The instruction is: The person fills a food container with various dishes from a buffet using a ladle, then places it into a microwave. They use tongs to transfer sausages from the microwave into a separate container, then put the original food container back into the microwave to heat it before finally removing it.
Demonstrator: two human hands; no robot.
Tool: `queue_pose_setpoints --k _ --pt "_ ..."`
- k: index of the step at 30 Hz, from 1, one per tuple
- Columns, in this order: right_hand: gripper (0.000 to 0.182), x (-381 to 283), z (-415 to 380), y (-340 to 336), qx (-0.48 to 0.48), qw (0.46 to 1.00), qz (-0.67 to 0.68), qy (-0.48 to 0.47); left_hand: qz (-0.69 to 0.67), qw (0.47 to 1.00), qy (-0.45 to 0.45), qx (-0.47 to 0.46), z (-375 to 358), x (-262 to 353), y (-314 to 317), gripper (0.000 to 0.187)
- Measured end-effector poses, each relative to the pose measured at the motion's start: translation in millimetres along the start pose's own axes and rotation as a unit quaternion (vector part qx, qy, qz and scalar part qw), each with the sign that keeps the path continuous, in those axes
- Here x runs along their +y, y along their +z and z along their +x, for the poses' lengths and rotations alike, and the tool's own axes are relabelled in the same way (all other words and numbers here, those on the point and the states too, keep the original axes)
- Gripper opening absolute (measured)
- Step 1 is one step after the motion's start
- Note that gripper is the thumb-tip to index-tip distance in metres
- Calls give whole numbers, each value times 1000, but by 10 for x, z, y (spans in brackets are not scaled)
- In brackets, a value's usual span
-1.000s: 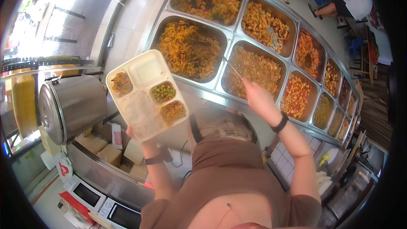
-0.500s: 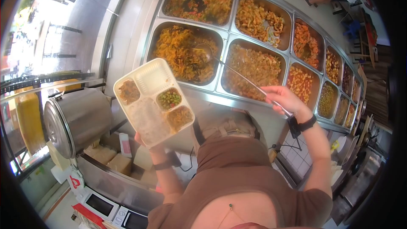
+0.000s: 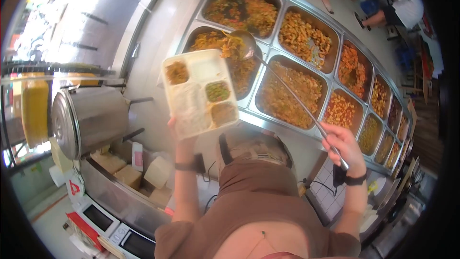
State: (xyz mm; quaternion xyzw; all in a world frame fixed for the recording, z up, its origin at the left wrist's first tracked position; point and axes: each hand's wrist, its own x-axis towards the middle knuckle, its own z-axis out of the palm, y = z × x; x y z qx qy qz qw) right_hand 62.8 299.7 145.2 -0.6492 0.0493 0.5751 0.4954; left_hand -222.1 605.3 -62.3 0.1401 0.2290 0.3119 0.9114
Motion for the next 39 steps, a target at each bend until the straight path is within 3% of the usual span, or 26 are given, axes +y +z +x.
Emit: queue_pose_setpoints --k 6,7,8,9,10,12,17,20,22,23,24,26,27,29,30,32,34,36,39 --pt "41 9 -132 304 -27 997 -64 -22 -32 998 -50 -16 232 -441 197 64" --pt "42 98 -104 338 -11 980 -180 -86 -36 998 -53 -17 243 -495 306 64" --pt "44 181 -67 370 5 945 -293 -146 -37 997 -66 -30 229 -533 431 64" --pt "46 216 4 404 39 821 -446 -354 -38 995 -78 -42 223 -570 511 64" --pt "46 225 -22 432 39 821 -449 -351 -42 995 -80 -41 228 -622 515 64" --pt "45 274 -101 456 116 737 -564 -353 -63 992 -95 -50 229 -716 502 64" --pt "45 367 -33 224 124 747 -515 -401 -93 992 -76 -37 209 -887 458 64" --pt "43 299 123 -8 47 769 -496 -401 -96 994 -49 -21 114 -935 462 65" --pt "41 220 231 -84 -7 901 -332 -279 -81 996 -33 -10 21 -903 521 66" --pt "39 52 239 -63 -13 938 -290 -189 -75 997 -21 -11 -20 -853 585 66" --pt "39 -37 372 -74 -13 938 -282 -202 -68 998 -12 -10 -56 -795 619 66" --pt "38 -125 719 -74 36 883 -307 -353 -58 998 -14 -8 -87 -671 584 67" --pt "38 -209 877 -62 43 884 -299 -356 -32 999 11 1 -90 -609 588 68" --pt "35 -409 1207 -40 115 808 -435 -381 17 999 48 12 -80 -457 666 71" --pt "35 -453 1391 -21 124 809 -433 -379 18 999 39 7 -84 -340 495 71" --pt "32 -520 1721 -2 141 747 -522 -386 -15 998 47 36 22 -120 57 73" --pt "31 -631 1826 92 162 751 -563 -305 6 996 27 -88 137 108 631 74" --pt "35 -666 1878 210 207 729 -574 -310 11 1000 9 -21 344 383 709 74" --pt "40 -748 1936 476 267 698 -592 -301 70 997 -5 -23 783 936 501 73"
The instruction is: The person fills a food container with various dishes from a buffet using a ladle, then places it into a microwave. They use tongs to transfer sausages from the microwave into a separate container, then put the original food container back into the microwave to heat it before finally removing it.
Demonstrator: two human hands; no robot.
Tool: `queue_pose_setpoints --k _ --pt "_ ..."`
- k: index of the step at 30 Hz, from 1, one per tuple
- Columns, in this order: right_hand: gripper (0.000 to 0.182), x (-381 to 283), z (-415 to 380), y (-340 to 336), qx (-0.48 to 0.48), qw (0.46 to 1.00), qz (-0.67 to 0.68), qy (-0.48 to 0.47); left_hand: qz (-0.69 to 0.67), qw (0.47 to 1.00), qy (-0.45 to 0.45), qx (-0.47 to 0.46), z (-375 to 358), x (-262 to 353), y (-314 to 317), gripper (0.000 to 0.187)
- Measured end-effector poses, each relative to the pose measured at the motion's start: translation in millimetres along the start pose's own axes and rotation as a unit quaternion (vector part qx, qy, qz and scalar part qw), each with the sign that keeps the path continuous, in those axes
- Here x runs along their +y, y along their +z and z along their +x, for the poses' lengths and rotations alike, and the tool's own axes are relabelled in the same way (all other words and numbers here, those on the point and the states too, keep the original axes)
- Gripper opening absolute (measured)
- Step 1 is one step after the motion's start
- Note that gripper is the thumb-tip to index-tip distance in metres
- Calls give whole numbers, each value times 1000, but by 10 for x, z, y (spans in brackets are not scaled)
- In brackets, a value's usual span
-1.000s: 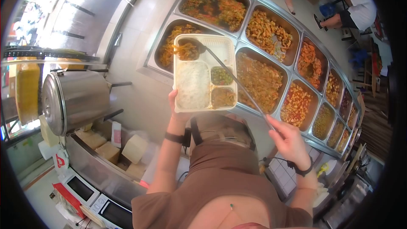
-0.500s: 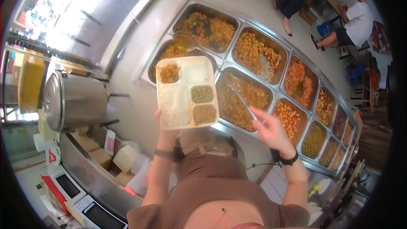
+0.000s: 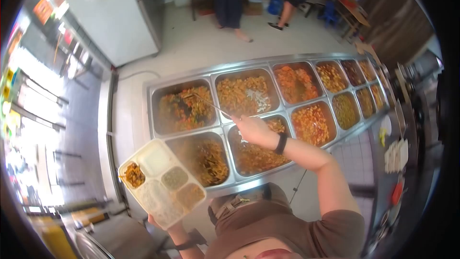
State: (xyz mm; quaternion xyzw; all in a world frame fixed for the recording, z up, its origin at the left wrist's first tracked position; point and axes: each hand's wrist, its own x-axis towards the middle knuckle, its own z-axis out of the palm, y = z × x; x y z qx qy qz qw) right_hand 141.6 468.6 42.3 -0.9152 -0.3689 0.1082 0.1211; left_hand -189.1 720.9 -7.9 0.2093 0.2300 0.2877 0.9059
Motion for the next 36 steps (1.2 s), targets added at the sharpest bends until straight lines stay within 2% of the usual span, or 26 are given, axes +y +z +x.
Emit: queue_pose_setpoints --k 1,2,3,4,5,9,10,11,13,14,15,16,17,18,19,21,22,25,27,28,30,31,33,34,35,36 --pt "40 -76 16 56 12 1000 -1 19 285 955 75 11 124 140 -95 72" --pt "39 -179 -30 210 15 999 -17 30 545 824 152 19 223 295 -209 72" --pt "39 -271 -37 300 17 999 -36 35 545 826 147 6 345 408 -12 72" --pt "37 -395 -52 303 8 998 -30 50 301 952 54 -19 449 526 373 71" --pt "36 -502 -85 309 -1 998 -25 61 31 998 -46 -38 543 604 560 70" --pt "36 -734 -216 311 -65 993 61 82 70 994 -53 -58 876 910 158 71" --pt "36 -856 -193 241 -104 982 67 141 45 995 -56 -66 900 922 173 70" --pt "36 -842 -181 202 -104 982 66 144 21 995 -60 -73 948 935 200 69" --pt "34 -709 -160 63 -34 975 205 79 35 995 -62 -75 1103 962 221 68" --pt "32 -742 -147 31 -10 972 203 123 52 995 -56 -72 1125 982 184 67" --pt "32 -766 -104 -39 0 975 185 120 100 993 -26 -60 1140 987 135 66" --pt "31 -793 -59 -115 -13 976 149 158 156 987 -2 -44 1148 1013 51 65" --pt "32 -673 -53 -2 17 981 136 134 105 994 -13 -26 1209 1041 -214 64" --pt "33 -684 -45 -49 7 980 112 163 52 998 -21 -13 1260 1080 -427 63" --pt "35 -756 -5 -192 -15 980 89 175 61 998 -23 0 1240 1128 -362 63" --pt "35 -731 7 -188 -16 985 54 161 11 997 -60 -36 1236 1185 -185 61" --pt "35 -765 -9 -179 -22 986 55 158 45 998 -39 -22 1233 1228 -257 61" --pt "37 -908 -26 -168 -10 990 -1 141 26 998 -48 -34 1207 1310 -266 61" --pt "38 -1031 -13 -184 -78 977 -64 186 20 997 -59 -34 1182 1355 -261 61" --pt "38 -1050 -14 -192 -81 977 -62 186 13 997 -70 -37 1164 1377 -269 61" --pt "38 -1048 -10 -203 -176 959 -26 219 66 997 -37 -27 1159 1415 -405 61" --pt "38 -1009 -22 -191 -177 959 -24 220 114 993 -3 -20 1164 1425 -485 61" --pt "38 -815 -91 -100 -126 974 104 158 103 994 -13 -34 1163 1418 -647 63" --pt "35 -726 -64 -74 -116 977 140 109 92 994 -24 -49 1173 1430 -679 65" --pt "35 -693 -44 -72 -113 977 141 110 93 994 -24 -51 1177 1417 -689 65" --pt "34 -779 45 -175 -164 923 274 216 207 978 -2 -33 1172 1384 -667 65"
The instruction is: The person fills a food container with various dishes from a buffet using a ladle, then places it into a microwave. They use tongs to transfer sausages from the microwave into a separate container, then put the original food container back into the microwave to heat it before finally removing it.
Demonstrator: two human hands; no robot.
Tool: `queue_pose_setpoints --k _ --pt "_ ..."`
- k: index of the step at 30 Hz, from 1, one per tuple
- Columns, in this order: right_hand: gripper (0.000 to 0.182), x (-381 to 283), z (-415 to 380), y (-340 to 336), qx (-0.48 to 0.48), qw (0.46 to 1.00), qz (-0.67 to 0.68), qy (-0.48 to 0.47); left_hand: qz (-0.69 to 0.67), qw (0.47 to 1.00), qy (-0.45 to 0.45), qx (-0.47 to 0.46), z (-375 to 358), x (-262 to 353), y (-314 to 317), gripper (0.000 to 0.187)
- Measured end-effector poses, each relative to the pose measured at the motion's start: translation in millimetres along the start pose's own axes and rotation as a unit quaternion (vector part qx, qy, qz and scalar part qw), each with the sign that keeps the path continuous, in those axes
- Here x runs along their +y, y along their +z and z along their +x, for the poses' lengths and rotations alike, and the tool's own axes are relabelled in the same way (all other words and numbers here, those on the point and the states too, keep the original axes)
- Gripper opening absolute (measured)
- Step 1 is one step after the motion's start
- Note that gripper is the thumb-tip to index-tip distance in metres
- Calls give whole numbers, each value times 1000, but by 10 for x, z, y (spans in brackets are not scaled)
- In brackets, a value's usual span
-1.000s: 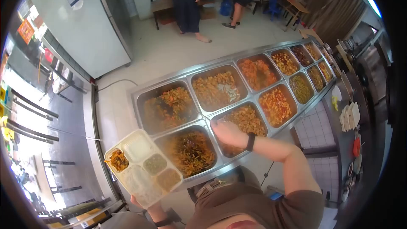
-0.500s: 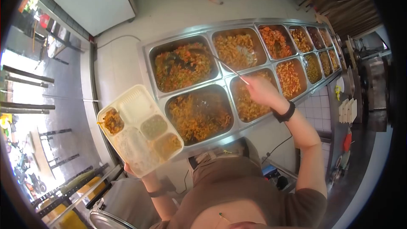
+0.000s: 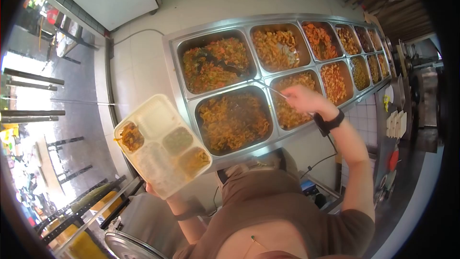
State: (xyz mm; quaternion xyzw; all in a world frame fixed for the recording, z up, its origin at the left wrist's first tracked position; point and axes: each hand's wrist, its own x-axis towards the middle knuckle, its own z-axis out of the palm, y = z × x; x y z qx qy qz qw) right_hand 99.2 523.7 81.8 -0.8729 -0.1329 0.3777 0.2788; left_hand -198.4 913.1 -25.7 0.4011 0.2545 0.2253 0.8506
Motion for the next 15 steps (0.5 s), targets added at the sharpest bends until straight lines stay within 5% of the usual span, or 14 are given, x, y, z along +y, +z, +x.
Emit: queue_pose_setpoints --k 2,4,8,10,15 --pt "33 -105 120 0 -75 972 194 108 119 993 15 23 26 -26 21 66" --pt "33 -144 315 92 -81 962 235 111 -187 980 -52 -41 87 -71 5 66" --pt "34 -4 646 260 -114 918 362 117 -175 980 -34 -90 183 -131 -24 67" --pt "35 143 687 263 -139 887 420 134 -36 999 -18 -37 173 -126 21 66" --pt "36 287 350 197 -154 849 483 147 -140 988 -58 -24 247 -140 196 65"
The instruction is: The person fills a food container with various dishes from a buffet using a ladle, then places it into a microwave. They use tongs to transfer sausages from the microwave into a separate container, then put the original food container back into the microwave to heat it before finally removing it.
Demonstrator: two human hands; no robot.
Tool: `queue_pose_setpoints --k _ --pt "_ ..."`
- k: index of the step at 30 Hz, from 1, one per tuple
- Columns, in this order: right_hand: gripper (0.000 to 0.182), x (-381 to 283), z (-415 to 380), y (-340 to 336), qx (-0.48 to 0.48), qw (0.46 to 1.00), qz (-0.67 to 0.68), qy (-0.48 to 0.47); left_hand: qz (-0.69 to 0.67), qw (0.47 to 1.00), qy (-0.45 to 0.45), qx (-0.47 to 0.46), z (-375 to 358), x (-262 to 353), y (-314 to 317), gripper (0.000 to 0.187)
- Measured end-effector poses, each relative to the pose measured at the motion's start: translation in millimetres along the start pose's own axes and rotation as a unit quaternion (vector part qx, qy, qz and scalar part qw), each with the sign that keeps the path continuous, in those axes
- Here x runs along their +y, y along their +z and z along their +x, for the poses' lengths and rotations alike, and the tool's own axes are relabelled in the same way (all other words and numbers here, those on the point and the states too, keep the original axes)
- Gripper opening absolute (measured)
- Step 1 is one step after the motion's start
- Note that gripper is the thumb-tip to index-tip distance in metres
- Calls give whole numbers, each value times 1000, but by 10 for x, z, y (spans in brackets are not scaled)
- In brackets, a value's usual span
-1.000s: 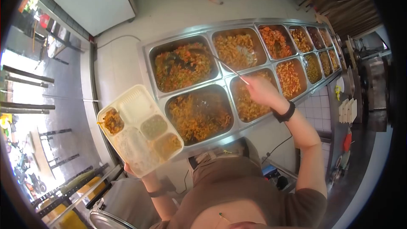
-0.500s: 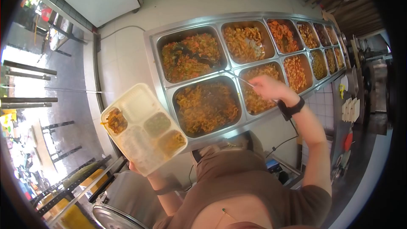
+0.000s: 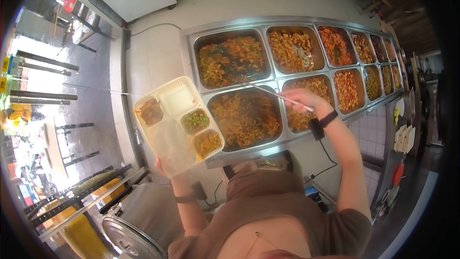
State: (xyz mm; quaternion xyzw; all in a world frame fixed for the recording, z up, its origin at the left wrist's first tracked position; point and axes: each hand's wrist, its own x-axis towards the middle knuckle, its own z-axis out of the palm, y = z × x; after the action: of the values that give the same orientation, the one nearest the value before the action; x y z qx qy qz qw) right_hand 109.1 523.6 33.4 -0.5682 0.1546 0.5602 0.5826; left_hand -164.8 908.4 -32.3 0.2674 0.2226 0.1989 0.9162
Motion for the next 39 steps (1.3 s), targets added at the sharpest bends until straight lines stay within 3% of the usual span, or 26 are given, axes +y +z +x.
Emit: queue_pose_setpoints --k 1,8,10,14,16,17,18,20,21,23,27,29,32,35,37,38,39 --pt "36 45 -66 -20 -2 1000 29 -11 -71 997 -24 -13 28 -15 54 65" --pt "38 55 -748 -10 16 997 32 -71 -13 999 -39 8 416 -300 -7 64" --pt "37 -1 -1014 91 39 996 -5 -79 -79 992 -89 -38 484 -362 95 65" --pt "37 -62 -1355 459 39 994 -52 -87 -93 990 -106 -26 537 -471 247 66" --pt "38 5 -1422 743 62 979 -169 -95 -111 984 -123 -66 546 -496 274 65" --pt "40 145 -1362 787 100 874 -399 -258 -109 984 -124 -66 541 -503 310 65" --pt "40 151 -1393 926 146 781 -513 -325 -111 983 -128 -69 519 -499 340 65" --pt "38 174 -1477 1135 214 735 -579 -279 -109 983 -133 -70 485 -486 335 65" --pt "38 193 -1450 1108 213 737 -578 -279 -111 984 -129 -59 470 -493 295 66" --pt "38 238 -1350 1011 199 776 -465 -378 -115 985 -123 -47 426 -484 190 66" --pt "36 148 -982 770 212 835 -419 -285 -108 987 -108 -44 341 -391 75 68" --pt "34 252 -547 535 245 764 -488 -343 -94 990 -96 -30 286 -342 -9 67" --pt "32 339 55 323 261 763 -509 -302 -63 996 -63 -18 221 -246 -241 67" --pt "31 358 406 314 265 807 -441 -290 -44 997 -53 -31 146 -183 -344 66" --pt "33 296 451 498 201 865 -389 -247 -17 999 -25 22 69 -154 -379 66" --pt "33 276 459 585 200 867 -385 -244 -12 999 -27 24 37 -143 -420 66" --pt "34 238 456 666 146 926 -294 -185 -3 999 -27 33 30 -148 -430 65"
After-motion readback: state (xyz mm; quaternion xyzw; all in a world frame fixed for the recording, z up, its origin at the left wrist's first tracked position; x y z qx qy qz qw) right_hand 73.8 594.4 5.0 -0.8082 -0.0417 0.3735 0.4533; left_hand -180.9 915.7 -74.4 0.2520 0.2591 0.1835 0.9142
